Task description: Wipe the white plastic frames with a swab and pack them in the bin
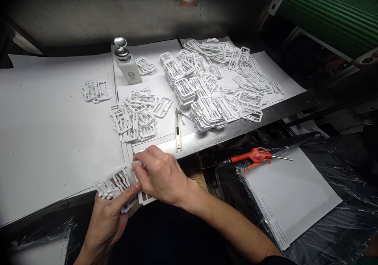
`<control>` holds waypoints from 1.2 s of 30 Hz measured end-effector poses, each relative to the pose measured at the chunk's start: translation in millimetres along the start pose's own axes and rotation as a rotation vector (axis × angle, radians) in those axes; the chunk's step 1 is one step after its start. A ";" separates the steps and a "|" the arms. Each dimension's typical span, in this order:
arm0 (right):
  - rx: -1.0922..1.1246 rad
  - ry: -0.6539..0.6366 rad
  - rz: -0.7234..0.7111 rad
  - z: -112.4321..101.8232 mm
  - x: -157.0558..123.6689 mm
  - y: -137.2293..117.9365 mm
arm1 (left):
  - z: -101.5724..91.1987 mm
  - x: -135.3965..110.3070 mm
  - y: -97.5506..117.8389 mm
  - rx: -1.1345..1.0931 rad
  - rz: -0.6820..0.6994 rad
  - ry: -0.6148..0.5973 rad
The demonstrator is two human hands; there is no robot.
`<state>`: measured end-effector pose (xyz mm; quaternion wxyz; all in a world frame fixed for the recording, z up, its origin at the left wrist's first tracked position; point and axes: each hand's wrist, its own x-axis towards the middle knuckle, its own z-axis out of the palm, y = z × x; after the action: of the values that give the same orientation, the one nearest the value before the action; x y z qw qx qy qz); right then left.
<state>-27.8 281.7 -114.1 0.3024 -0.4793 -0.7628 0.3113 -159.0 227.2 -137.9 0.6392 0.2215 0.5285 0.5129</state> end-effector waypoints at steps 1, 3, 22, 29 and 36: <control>-0.019 0.003 0.004 1.0 -0.5 -0.5 | 0.2 -0.1 -0.1 0.004 -0.003 -0.006; -0.045 0.020 0.018 2.8 -1.6 -1.0 | 0.3 -0.5 -0.7 0.004 -0.011 -0.014; -0.090 0.047 0.045 -7.0 0.3 8.2 | -2.1 -2.3 -1.5 -0.015 -0.067 0.027; -0.022 -0.070 -0.040 -7.8 -3.1 7.5 | -1.0 -4.5 1.1 -0.012 -0.098 0.061; -0.104 0.152 -0.071 -34.3 87.9 16.5 | -12.6 -1.0 0.3 0.008 -0.184 0.210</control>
<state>-24.3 374.6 -91.0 0.3451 -0.4893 -0.7693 0.2229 -170.4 223.2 -141.5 0.6240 0.1198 0.6125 0.4702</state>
